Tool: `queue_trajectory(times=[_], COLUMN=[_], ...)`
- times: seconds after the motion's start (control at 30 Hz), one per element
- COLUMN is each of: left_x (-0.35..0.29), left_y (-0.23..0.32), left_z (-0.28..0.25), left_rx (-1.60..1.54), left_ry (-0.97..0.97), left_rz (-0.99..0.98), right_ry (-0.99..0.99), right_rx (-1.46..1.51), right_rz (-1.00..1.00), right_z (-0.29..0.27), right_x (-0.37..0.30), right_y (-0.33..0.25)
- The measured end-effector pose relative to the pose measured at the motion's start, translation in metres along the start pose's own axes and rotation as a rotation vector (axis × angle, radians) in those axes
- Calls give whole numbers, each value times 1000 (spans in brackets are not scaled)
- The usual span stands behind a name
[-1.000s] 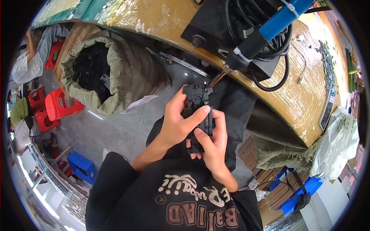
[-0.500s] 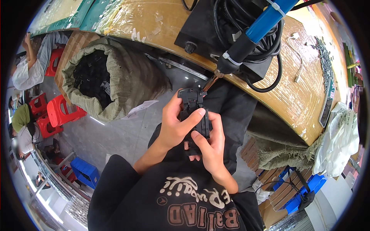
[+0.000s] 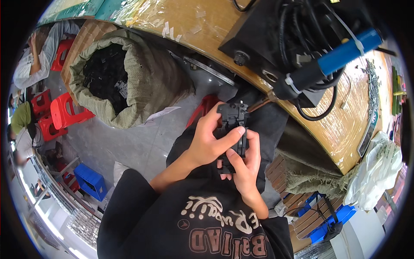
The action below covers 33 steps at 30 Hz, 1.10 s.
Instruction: The recorder is assembling small plastic housing components by inserting screws into pre-drilled holes.
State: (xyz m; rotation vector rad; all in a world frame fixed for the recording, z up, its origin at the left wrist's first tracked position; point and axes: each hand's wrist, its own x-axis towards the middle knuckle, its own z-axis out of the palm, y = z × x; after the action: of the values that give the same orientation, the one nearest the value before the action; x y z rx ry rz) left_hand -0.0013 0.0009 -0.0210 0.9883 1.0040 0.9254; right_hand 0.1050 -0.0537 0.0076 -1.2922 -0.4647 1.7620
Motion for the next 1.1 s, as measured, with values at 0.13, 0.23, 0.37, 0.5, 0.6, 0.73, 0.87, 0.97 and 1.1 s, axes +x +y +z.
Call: queue_trajectory(times=[0.13,0.23,0.37,0.5,0.6,0.73,0.87,0.97,1.1], left_x=[-5,-5,-4,-5,-6,-10,-15,-18,-24], left_y=[3,2,3,4,2,-2,-3,-8,-12], left_z=[-2,-1,0,0,1,-1,2,13,24], left_rx=[4,-29,-66,-63,-53,-17,17,-128,-94], left_ry=[-2,-12,-54,-55,-58,-69,-74,-48,-133], left_rz=[4,6,27,40,46,56,11,-49,-62], right_ry=[-3,11,15,20,8,-9,-16,31,7], right_rx=[-13,-13,-28,-32,-31,-21,-6,-54,11], right_rz=[-18,-12,-71,-98,-97,-99,-50,6,-3], right_z=[4,4,5,5,3,2,-6,-14,-32], right_x=[-5,-8,-10,-11,-12,-13,-16,-19,-29], right_y=[-1,-2,-1,-1,0,1,3,5,13])
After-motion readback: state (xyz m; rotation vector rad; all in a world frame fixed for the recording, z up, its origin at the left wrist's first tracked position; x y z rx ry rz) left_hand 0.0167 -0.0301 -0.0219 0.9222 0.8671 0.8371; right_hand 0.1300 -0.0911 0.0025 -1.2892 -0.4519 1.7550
